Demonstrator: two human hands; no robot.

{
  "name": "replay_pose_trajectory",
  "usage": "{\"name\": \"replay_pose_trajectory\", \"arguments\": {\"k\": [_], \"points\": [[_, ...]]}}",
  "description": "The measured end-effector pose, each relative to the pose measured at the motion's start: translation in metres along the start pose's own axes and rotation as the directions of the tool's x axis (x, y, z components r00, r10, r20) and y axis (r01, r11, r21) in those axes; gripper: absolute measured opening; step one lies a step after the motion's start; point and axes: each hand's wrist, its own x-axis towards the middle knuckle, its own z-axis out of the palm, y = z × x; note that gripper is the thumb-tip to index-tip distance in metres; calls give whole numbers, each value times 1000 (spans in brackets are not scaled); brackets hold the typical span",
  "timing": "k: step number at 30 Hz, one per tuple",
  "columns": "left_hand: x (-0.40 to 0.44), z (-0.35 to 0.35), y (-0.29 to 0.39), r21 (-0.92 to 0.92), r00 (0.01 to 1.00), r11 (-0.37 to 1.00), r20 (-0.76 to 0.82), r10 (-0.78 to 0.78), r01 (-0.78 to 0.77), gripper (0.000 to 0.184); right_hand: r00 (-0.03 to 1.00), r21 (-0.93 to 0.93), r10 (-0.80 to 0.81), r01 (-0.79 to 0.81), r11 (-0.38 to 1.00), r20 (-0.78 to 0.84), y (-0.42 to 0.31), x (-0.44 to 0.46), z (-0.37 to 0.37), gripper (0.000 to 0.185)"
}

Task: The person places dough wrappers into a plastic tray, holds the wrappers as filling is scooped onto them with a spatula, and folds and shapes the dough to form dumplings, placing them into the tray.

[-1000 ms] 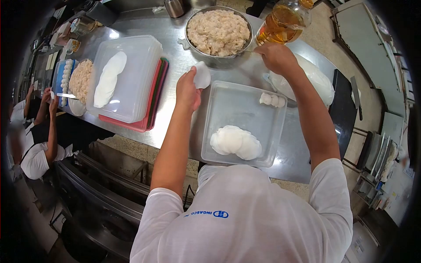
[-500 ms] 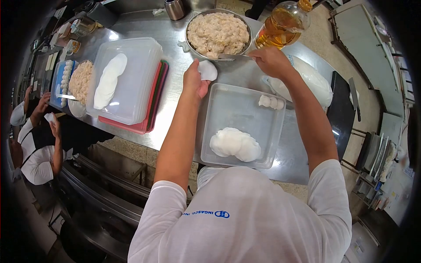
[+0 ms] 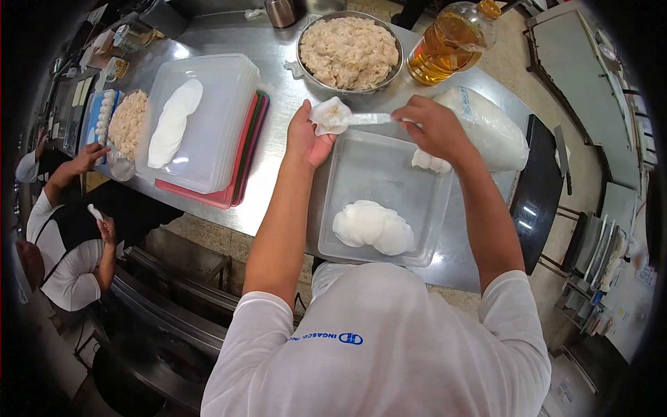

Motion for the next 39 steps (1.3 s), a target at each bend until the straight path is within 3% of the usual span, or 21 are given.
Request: {"name": "replay_pose_trajectory", "arguments": {"k": [1, 4, 7, 8, 11, 14, 17, 20, 23, 26, 29, 35, 39], "points": [[0, 1, 1, -20, 999, 999, 31, -36, 37, 51, 999, -38, -28, 29, 999, 21, -1, 2, 3, 19], [0, 6, -4, -46, 990, 993, -100, 101, -106, 51, 993, -164, -100, 88, 982, -62, 3, 11, -7, 22], [3, 10, -4, 9, 940, 972, -254, 228, -234, 51, 995, -353, 61, -86, 932, -80, 5, 31, -30, 27], [7, 7, -4, 14, 952, 975, -216, 218, -220, 51, 990, -383, 138, -137, 914, -25, 2, 39, -41, 31], [17, -7, -2, 23, 973, 983, -137, 186, -184, 51, 994, -504, 74, -26, 863, 76, 20, 61, -36, 32], [18, -5, -2, 23, 973, 985, -150, 173, -172, 51, 996, -351, -42, 66, 934, 76, 28, 70, -41, 32], [15, -6, -3, 33, 973, 986, -155, 169, -166, 52, 999, -397, 22, -6, 918, 37, 20, 73, -48, 32], [21, -10, -4, 26, 985, 991, -102, 136, -134, 53, 987, -438, 129, -73, 896, 99, 18, 74, -42, 33], [22, -5, -5, 38, 982, 991, -132, 133, -129, 51, 996, -381, 6, 28, 924, 86, 21, 72, -36, 33], [18, 1, -7, 31, 983, 993, -141, 117, -113, 47, 997, -358, 65, -43, 933, 48, 11, 74, -42, 32], [23, -5, -6, 40, 989, 995, -106, 101, -97, 43, 999, -341, -43, 30, 940, -30, 22, 69, -20, 30], [16, -1, -5, 76, 992, 993, -85, 98, -91, 39, 996, -281, 33, -10, 960, 78, 35, 63, -24, 26], [13, -2, -4, 50, 996, 997, -61, 60, -57, 42, 994, -29, -101, 100, 995, -33, 45, 55, -30, 20]]}}
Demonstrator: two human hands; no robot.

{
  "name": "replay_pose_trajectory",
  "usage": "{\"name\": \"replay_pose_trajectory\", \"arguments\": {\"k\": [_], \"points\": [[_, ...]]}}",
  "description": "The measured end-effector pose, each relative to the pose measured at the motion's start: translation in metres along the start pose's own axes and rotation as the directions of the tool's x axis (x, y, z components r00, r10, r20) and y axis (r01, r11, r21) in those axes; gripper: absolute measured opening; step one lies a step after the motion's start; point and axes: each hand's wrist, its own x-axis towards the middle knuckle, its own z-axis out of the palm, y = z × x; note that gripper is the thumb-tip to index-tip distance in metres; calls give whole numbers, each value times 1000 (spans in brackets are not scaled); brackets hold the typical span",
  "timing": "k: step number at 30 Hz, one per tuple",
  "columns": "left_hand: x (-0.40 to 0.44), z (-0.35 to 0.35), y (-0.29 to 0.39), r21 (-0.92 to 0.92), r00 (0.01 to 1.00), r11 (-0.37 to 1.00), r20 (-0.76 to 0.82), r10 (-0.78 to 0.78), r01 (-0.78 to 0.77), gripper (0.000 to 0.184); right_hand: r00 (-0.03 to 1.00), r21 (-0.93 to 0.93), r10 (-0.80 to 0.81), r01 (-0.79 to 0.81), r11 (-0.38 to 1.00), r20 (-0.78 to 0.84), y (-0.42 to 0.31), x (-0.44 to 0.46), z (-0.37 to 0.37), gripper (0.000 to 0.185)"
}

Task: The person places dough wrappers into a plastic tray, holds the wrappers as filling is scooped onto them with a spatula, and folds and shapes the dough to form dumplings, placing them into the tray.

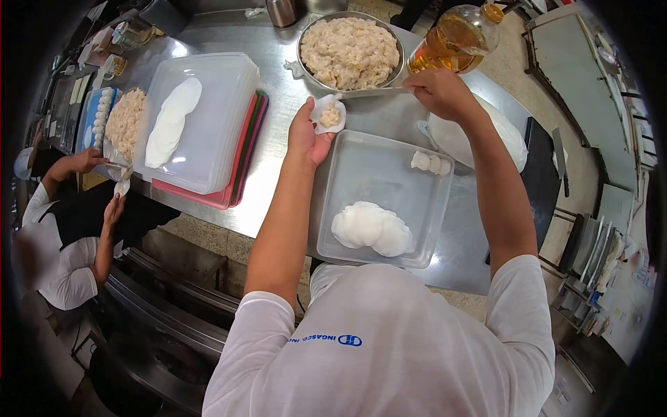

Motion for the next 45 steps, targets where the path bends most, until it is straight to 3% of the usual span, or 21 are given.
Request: {"name": "replay_pose_trajectory", "arguments": {"k": [5, 8, 12, 15, 18, 21, 24, 26, 28, 31, 33, 34, 36, 40, 42, 43, 45], "points": [[-10, -6, 8, 7, 984, 997, 163, -74, 73, 58, 997, 158, -73, 75, 985, -19, -14, -27, 10, 17], [-17, -2, 8, 24, 971, 993, 207, -119, 116, 60, 995, 114, -104, 105, 988, -15, -17, -42, 27, 21], [-26, -6, 2, 12, 981, 997, 175, -80, 79, 59, 998, -1, 55, -55, 999, -10, -39, -57, 6, 20], [-31, -4, -1, -18, 982, 996, 166, -88, 93, 57, 996, 115, -32, 42, 993, -84, -56, -65, 8, 20], [-39, 2, -1, 19, 977, 996, 194, -93, 91, 56, 994, -67, -65, 59, 996, -83, -58, -65, 18, 19], [-49, 3, 4, 8, 992, 1000, 128, -15, 14, 55, 977, -73, -11, -5, 997, -213, -59, -67, -2, 20], [-70, 8, 10, 13, 988, 999, 149, 42, -45, 55, 947, -186, 226, -270, 945, -230, -57, -41, -10, 19], [-93, 18, 9, 24, 976, 998, 213, 48, -54, 56, 931, -400, 365, -328, 856, 16, -45, -12, 26, 16], [-119, 27, 10, 22, 959, 998, 279, 55, -63, 57, 929, -388, 363, -361, 848, -72, -49, 3, 68, 15], [-157, 31, 15, -56, 940, 996, 330, 86, -72, 63, 976, -176, 5, -45, 983, -218, -87, -19, 69, 12], [-181, 29, 19, -99, 932, 992, 347, 109, -80, 68, 888, 90, -234, 291, 952, -395, -129, -52, 53, 17], [-190, 22, 19, -109, 926, 993, 367, 91, -54, 65, 860, 99, -260, 334, 937, -438, -151, -68, 50, 18], [-202, 18, 17, -109, 899, 994, 437, 27, 23, 60, 792, 85, -289, 392, 916, -538, -183, -90, 44, 21], [-229, 22, 8, -48, 833, 999, 553, 7, 24, 80, 713, 29, -315, 425, 905, -626, -200, -115, 27, 28], [-242, 22, 4, 34, 774, 999, 634, 10, -42, 94, 685, 78, -274, 435, 897, -676, -207, -128, 16, 28], [-252, 26, 1, 163, 799, 974, 601, 31, -160, 113, 691, 178, -194, 428, 886, -697, -212, -135, 15, 31], [-268, 27, -3, 424, 798, 823, 600, 57, -378, 110, 701, 371, -30, 413, 832, -712, -224, -150, 14, 38]]}}
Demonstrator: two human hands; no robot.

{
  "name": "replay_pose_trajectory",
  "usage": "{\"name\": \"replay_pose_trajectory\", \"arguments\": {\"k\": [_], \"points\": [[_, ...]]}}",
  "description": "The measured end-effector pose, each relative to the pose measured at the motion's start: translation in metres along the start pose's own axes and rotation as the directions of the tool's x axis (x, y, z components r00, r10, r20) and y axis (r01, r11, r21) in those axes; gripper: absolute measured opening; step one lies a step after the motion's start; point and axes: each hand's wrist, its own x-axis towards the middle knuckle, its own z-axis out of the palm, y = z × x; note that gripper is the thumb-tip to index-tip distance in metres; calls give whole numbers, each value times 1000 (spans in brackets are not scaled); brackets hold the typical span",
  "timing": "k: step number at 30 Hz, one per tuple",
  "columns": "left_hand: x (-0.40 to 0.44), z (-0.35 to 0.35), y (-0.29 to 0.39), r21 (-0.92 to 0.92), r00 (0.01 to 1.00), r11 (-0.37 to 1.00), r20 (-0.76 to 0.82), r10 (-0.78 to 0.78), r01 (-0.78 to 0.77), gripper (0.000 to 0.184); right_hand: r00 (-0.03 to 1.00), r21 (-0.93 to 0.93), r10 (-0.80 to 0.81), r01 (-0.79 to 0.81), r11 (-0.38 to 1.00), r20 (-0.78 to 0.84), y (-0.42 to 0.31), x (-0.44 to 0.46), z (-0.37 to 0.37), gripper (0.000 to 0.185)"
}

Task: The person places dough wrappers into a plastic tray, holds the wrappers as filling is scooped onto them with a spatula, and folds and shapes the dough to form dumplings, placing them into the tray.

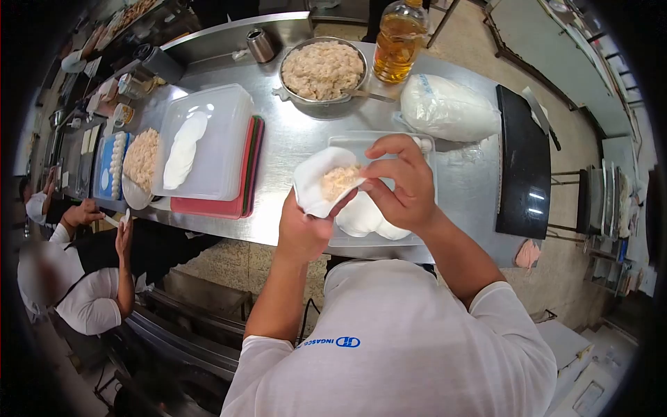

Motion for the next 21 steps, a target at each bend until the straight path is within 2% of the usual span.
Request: {"name": "replay_pose_trajectory", "arguments": {"k": [1, 2, 3, 4, 5, 6, 8, 10, 13, 14, 17, 20, 21], "points": [[-6, 3, -1, 185, 1000, 983, -6, 14, -12, 109, 994, 141, 102, -105, 984, 26, -9, -4, -2, 40], [-12, 1, -6, 253, 995, 966, -74, 68, -47, 103, 978, 279, 198, -209, 937, 67, -18, -6, -5, 42], [-17, 2, -7, 221, 990, 967, -32, 134, -124, 95, 951, 409, 283, -308, 859, 122, -27, -8, -7, 44], [-22, 3, -7, 187, 980, 962, 6, 200, -198, 87, 941, 458, 287, -338, 822, 180, -36, -9, -9, 47], [-26, 4, -8, 150, 964, 952, 41, 264, -268, 80, 948, 434, 277, -319, 843, 158, -42, -12, -10, 45], [-25, 14, -4, 40, 970, 970, 44, 238, -240, 80, 954, 409, 265, -299, 862, 138, -47, -16, -11, 44], [-26, 29, 0, -51, 964, 966, 75, 256, -253, 73, 972, 343, 211, -233, 910, 102, -54, -18, -15, 38], [-27, 33, 4, 174, 946, 933, 135, 294, -315, 59, 989, 259, 124, -140, 956, 77, -60, -17, -22, 30], [-26, 24, 1, 380, 882, 801, 291, 371, -463, 53, 995, 158, -29, 13, 987, 99, -64, -16, -31, 24], [-25, 24, -1, 399, 866, 775, 326, 378, -489, 54, 990, 128, -82, 67, 989, 117, -64, -17, -34, 23], [-24, 30, 4, 447, 827, 711, 434, 358, -543, 50, 990, 101, -88, 77, 992, 111, -68, -25, -42, 24], [-25, 34, 1, 439, 811, 702, 463, 357, -560, 52, 1000, 119, 13, -10, 993, -22, -84, -22, -45, 22], [-27, 38, -1, 435, 840, 731, 401, 366, -526, 51, 1000, 130, 19, -21, 991, 12, -82, -24, -47, 22]]}}
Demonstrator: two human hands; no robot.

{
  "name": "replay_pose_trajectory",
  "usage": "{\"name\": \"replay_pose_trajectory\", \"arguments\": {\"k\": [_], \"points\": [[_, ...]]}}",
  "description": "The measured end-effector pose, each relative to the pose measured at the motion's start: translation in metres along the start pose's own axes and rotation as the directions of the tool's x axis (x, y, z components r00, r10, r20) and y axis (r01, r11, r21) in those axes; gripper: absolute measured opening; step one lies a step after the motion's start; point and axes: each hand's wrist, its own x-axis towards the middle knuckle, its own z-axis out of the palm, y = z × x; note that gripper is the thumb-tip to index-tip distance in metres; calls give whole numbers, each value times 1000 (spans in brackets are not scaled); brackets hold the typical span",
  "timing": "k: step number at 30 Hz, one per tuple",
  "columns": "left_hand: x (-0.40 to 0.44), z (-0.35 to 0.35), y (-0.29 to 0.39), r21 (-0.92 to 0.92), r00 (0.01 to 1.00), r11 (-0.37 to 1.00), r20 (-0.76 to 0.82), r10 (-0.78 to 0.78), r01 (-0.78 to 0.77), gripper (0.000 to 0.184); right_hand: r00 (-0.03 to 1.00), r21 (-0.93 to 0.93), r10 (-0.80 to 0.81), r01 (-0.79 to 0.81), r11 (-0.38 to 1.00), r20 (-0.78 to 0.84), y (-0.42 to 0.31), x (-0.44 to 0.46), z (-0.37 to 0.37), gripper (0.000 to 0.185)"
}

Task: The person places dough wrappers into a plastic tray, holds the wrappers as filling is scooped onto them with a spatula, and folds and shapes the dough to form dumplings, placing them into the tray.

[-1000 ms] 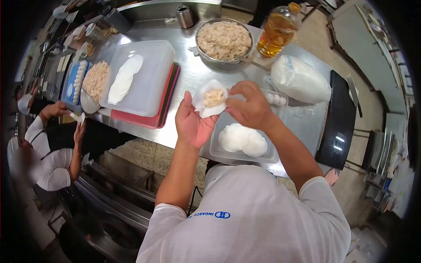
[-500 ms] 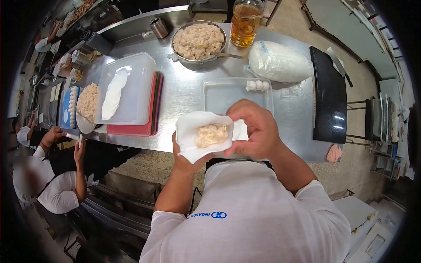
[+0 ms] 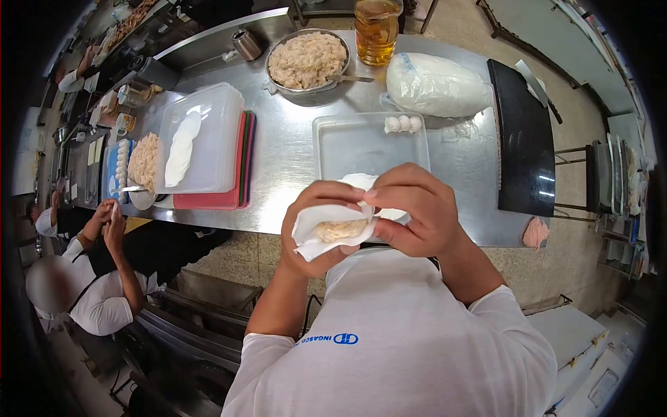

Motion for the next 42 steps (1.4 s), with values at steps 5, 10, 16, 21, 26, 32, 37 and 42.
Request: {"name": "replay_pose_trajectory", "arguments": {"k": [5, 10, 16, 21, 26, 32, 37, 42], "points": [[-4, 17, -4, 9, 995, 1000, -101, 20, -19, 45, 988, -43, 3, 4, 999, 152, 2, -6, -13, 22], [3, 19, -1, 57, 999, 998, -14, -40, 41, 35, 1000, -72, -20, 20, 997, 1, -4, -7, -13, 17], [2, 32, -8, 49, 995, 999, -96, -17, 22, 36, 992, -105, 2, 11, 994, 124, 1, -16, -28, 19], [11, 29, -9, 124, 999, 992, 7, -41, 39, 33, 1000, -95, -24, 26, 995, 19, 2, -13, -26, 19], [14, 42, -11, 2, 985, 1000, -168, -29, 30, 30, 993, -118, -2, 15, 993, 115, 7, -12, -29, 22], [19, 22, -14, 183, 1000, 983, 17, 11, -14, 31, 1000, -130, -14, 11, 991, -21, 6, -2, -22, 22], [17, 31, -19, 74, 982, 996, -178, 59, -46, 29, 996, -135, 1, 11, 991, 93, 10, -2, -28, 23], [24, 19, -20, 230, 995, 970, -33, 89, -79, 31, 1000, -118, 20, -22, 993, -21, 7, 9, -20, 22]]}}
